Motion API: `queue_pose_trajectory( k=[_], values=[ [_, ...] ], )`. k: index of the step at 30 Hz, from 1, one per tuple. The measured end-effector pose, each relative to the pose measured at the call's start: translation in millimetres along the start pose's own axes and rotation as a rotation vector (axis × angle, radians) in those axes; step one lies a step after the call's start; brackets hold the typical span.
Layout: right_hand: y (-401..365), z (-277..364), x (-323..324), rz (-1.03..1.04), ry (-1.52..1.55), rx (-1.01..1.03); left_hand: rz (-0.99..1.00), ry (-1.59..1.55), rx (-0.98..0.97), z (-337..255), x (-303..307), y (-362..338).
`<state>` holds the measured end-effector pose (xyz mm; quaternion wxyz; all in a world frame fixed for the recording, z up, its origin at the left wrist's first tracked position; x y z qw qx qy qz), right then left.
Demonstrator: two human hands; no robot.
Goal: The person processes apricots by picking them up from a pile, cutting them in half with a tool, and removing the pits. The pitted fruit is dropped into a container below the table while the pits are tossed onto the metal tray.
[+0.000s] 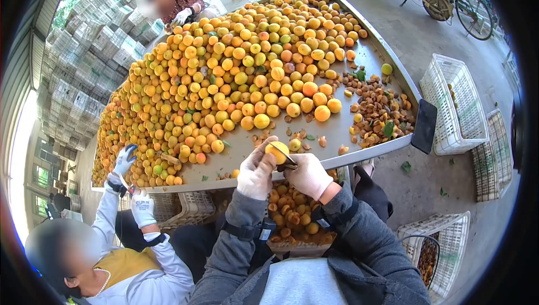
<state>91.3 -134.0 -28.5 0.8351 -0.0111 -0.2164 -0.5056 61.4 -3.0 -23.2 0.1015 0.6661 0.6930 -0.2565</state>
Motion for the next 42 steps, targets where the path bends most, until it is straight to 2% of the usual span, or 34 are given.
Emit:
queue_pose_trajectory(
  k=[2,4,6,8,10,11,13,15,18,19,20,22,23,24,26,28,30,32,33,34,36,37,38,42],
  values=[
    [2,-2,-2,0.0,-0.021,-0.024,-0.004,0.223,-0.061,-8,-11,-7],
    [5,-4,-2,-0.002,-0.047,-0.043,-0.011,0.186,-0.083,-9,-15,-6],
    [8,-8,-11,0.12,-0.137,-0.037,-0.148,0.436,-0.161,-7,-18,-5],
    [9,-20,-23,0.148,-0.019,-0.003,-0.223,0.389,-0.156,-8,-19,-2],
    [7,-30,-30,0.209,0.449,-0.142,-0.175,0.488,-0.049,-14,-22,-3],
    [4,-37,-31,0.311,0.462,-0.259,-0.172,0.488,-0.046,-16,-18,-1],
    [0,-17,-22,0.324,0.504,-0.244,-0.025,0.446,0.034,-16,-15,2],
    [-1,-4,-15,0.336,0.541,-0.226,0.033,0.483,0.024,-20,-15,3],
    [-7,2,-12,0.313,0.525,-0.329,0.101,0.486,0.032,-13,-9,2],
    [0,-5,-20,0.203,0.445,-0.165,0.069,0.381,0.021,-9,-4,4],
    [-2,-17,-20,0.212,0.443,-0.154,0.034,0.278,0.01,-4,3,6],
    [-4,-4,6,0.216,-0.094,-0.054,0.019,0.207,-0.067,-5,13,9],
    [-9,-6,12,0.208,-0.054,-0.075,-0.041,0.137,-0.064,-9,21,10],
    [-7,1,18,0.041,0.154,0.014,-0.099,0.064,-0.063,-13,28,10],
    [-7,-1,30,-0.102,0.48,-0.176,-0.095,0.091,-0.068,-17,26,7],
    [-1,8,31,-0.148,0.597,-0.237,-0.192,0.619,-0.109,-26,0,-5],
    [-2,4,25,-0.2,0.71,-0.301,-0.159,0.603,-0.063,-15,-8,-8],
    [3,5,16,-0.113,0.658,-0.072,-0.107,1.016,-0.443,-23,-27,-13],
    [3,14,20,-0.128,0.642,-0.076,-0.089,1.101,-0.598,-26,-32,-15],
    [4,13,20,-0.124,0.644,-0.063,-0.095,1.107,-0.61,-28,-33,-16],
    [5,10,21,-0.136,0.653,-0.006,-0.029,1.227,-0.767,-33,-44,-22],
    [4,15,25,-0.136,0.695,-0.055,-0.035,1.246,-0.794,-33,-47,-22],
    [2,9,18,-0.175,0.783,-0.113,-0.058,1.238,-0.782,-31,-45,-20],
    [4,9,16,-0.279,0.714,-0.156,-0.186,1.143,-0.794,-22,-49,-11]
  ],
)
Point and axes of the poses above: each hand's wrist, its own y-axis towards the middle knuckle, its own x-axis out of the back of the hand, z = x × y, the point moved 5 cm from there along y, towards the middle knuckle, and after that the axes turned 9 degrees about x, right-handed, at the moved point
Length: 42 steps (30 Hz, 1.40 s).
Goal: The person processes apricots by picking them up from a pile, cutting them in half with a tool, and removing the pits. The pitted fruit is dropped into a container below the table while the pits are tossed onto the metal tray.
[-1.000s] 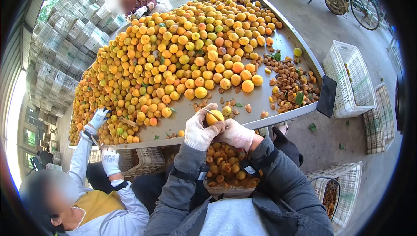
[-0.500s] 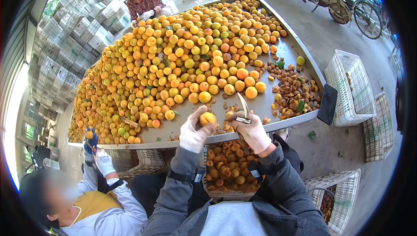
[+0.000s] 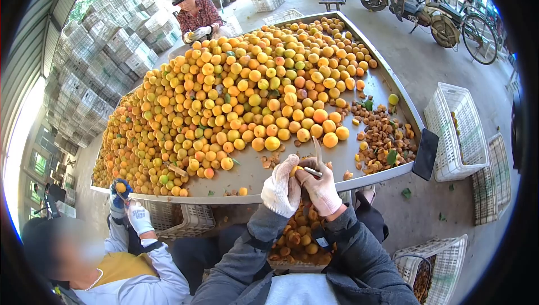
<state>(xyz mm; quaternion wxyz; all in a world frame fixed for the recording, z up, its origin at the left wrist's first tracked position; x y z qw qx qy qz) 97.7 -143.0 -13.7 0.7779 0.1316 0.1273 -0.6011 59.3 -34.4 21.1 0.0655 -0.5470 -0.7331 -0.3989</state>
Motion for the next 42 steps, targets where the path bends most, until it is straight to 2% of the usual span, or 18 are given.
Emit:
queue_pose_trajectory(
  k=[4,6,8,9,10,11,12,14,15,16,18,22,29,34,37,39,40,42],
  values=[
    [2,1,-3,-0.073,0.003,0.028,-0.081,-0.123,0.215,14,-6,-1],
    [0,-5,-11,-0.061,0.0,0.224,-0.134,-0.621,0.666,46,-8,-4],
    [2,-11,-8,-0.026,0.131,0.056,-0.165,-0.819,0.77,54,-13,-10],
    [0,4,-6,0.025,0.152,-0.072,-0.163,-0.817,0.778,60,-10,-10],
    [-3,15,-1,0.079,0.174,-0.2,-0.118,-1.155,0.856,67,-11,-10],
    [-4,10,5,0.149,0.182,-0.215,-0.071,-1.498,0.918,70,-12,-9],
    [-3,1,13,0.152,0.182,-0.219,-0.076,-1.498,0.919,73,-8,-10],
    [-3,-1,4,0.539,-0.051,0.108,-0.061,-1.5,0.951,77,-2,-10],
    [-5,11,6,0.436,-0.267,0.133,-0.051,-1.476,0.949,59,2,-9],
    [3,10,9,0.25,-0.395,0.304,-0.053,-1.476,0.955,63,2,-13],
    [0,23,27,-0.005,0.032,-0.116,0.07,-1.42,1.092,69,-7,-27],
    [6,22,35,-0.377,0.492,0.2,0.108,-1.203,1.194,64,-26,-47],
    [-1,29,21,-0.326,0.376,0.447,0.161,-1.053,1.105,41,-38,-50],
    [-2,28,17,-0.278,0.37,0.392,0.151,-1.019,1.052,34,-41,-49],
    [0,28,16,-0.25,0.332,0.379,0.148,-0.743,1.044,28,-36,-48],
    [10,24,19,-0.248,0.36,0.146,0.149,-0.673,1.032,25,-35,-48],
    [14,20,19,-0.251,0.362,0.145,0.151,-0.67,1.034,33,-42,-52],
    [20,-1,16,-0.299,0.671,-0.013,-0.058,-0.446,0.639,31,-40,-40]
  ],
)
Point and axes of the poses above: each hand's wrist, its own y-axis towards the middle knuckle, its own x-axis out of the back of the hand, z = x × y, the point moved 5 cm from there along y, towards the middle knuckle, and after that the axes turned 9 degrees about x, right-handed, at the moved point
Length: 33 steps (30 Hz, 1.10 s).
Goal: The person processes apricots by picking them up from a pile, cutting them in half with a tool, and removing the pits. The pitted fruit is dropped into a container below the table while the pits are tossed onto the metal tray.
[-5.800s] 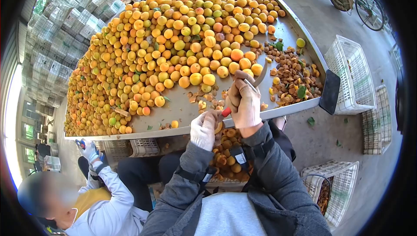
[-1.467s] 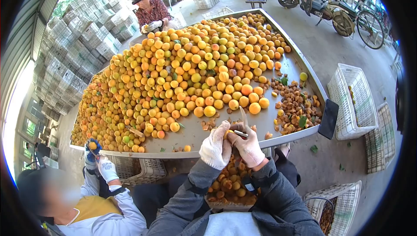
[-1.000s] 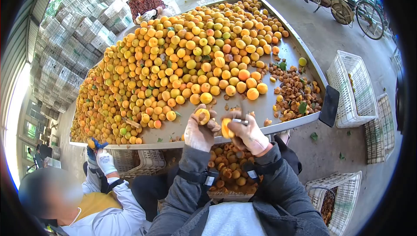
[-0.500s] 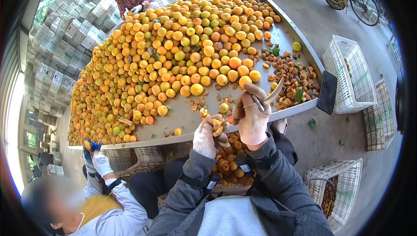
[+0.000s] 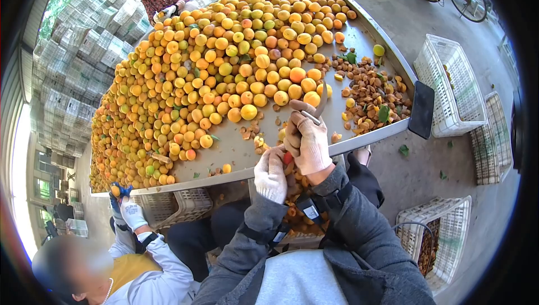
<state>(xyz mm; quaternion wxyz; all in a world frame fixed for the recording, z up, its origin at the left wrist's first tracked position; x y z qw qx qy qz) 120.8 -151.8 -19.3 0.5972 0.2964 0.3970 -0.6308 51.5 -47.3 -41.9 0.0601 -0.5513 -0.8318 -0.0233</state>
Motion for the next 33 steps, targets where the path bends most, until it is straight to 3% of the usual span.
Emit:
queue_pose_trajectory(
  k=[1,2,4,5,11,16,18,19,20,22,26,31,33],
  values=[
    [0,0,1,-0.032,-0.032,0.045,0.046,-0.175,0.332,0,-2,-6],
    [-1,1,0,-0.028,-0.031,0.047,0.046,-0.176,0.328,-3,1,-2],
    [-5,12,2,-0.107,-0.009,0.144,0.206,-0.493,0.669,4,-3,-3],
    [-3,19,3,-0.11,-0.018,0.227,0.121,-0.469,0.724,4,2,-3],
    [-17,31,-6,0.042,-0.099,0.407,0.144,-0.418,0.597,1,2,-6],
    [-21,15,-9,0.12,-0.179,0.408,0.112,-0.254,0.453,0,-1,-8],
    [-23,13,-15,0.214,-0.354,0.572,0.057,-0.197,0.443,-1,-1,-10],
    [-20,12,-12,0.158,-0.431,0.432,0.059,-0.194,0.447,0,-1,-11],
    [-15,17,-10,0.154,-0.431,0.431,0.07,-0.184,0.451,1,-1,-11],
    [0,15,0,0.055,-0.152,0.17,0.082,-0.173,0.456,2,0,-10],
    [19,-3,18,-0.15,0.08,0.065,0.135,-0.41,0.594,6,1,-8],
    [23,-29,26,-0.213,0.206,-0.112,0.21,-0.699,0.813,19,8,-5],
    [23,-34,28,-0.212,0.299,-0.105,0.388,-0.847,0.838,23,7,-2]
  ],
)
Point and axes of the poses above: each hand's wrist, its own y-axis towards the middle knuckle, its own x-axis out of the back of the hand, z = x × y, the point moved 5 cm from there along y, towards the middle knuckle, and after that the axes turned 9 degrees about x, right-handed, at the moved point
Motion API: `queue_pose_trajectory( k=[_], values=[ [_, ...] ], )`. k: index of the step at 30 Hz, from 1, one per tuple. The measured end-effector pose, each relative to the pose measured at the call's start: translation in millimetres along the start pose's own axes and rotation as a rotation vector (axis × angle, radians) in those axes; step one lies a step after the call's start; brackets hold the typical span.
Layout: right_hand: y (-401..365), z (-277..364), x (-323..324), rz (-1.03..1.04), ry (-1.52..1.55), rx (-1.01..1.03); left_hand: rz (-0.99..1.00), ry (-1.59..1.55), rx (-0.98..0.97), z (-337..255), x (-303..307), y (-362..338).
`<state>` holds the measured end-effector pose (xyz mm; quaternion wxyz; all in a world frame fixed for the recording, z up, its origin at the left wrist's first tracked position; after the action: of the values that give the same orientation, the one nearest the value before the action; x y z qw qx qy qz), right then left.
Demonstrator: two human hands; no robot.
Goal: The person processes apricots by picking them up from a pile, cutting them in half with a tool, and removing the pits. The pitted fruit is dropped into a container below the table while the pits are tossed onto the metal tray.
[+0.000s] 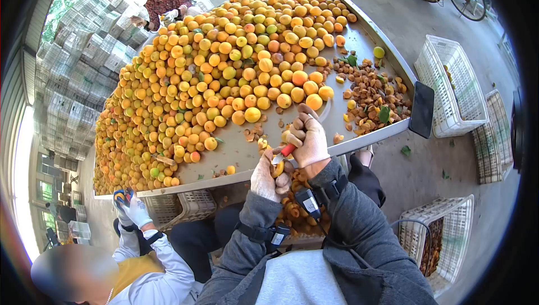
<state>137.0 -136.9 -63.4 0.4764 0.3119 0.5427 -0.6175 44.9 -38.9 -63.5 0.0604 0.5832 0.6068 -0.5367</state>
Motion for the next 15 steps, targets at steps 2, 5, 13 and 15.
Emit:
queue_pose_trajectory(
  k=[2,5,13,15],
  values=[
    [-2,12,-7,0.055,-0.057,0.082,-0.125,0.019,-0.144,-11,-4,0],
    [-21,24,-21,0.259,-0.362,0.139,-0.106,0.018,-0.347,-31,8,1],
    [-62,-15,-30,0.924,-1.84,0.739,-0.203,0.015,-0.4,-35,28,12],
    [-64,-18,-29,0.933,-1.917,0.722,-0.243,-0.059,-0.426,-33,39,23]
  ],
)
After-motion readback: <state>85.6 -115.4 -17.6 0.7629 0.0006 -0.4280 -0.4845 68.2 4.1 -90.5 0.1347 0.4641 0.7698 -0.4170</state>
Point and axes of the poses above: each hand's wrist, its own y-axis towards the middle knuckle, its own x-axis out of the back of the hand, z = x × y, the point moved 5 cm from there along y, towards the middle knuckle, and after that the axes turned 9 degrees about x, right-handed, at the moved point
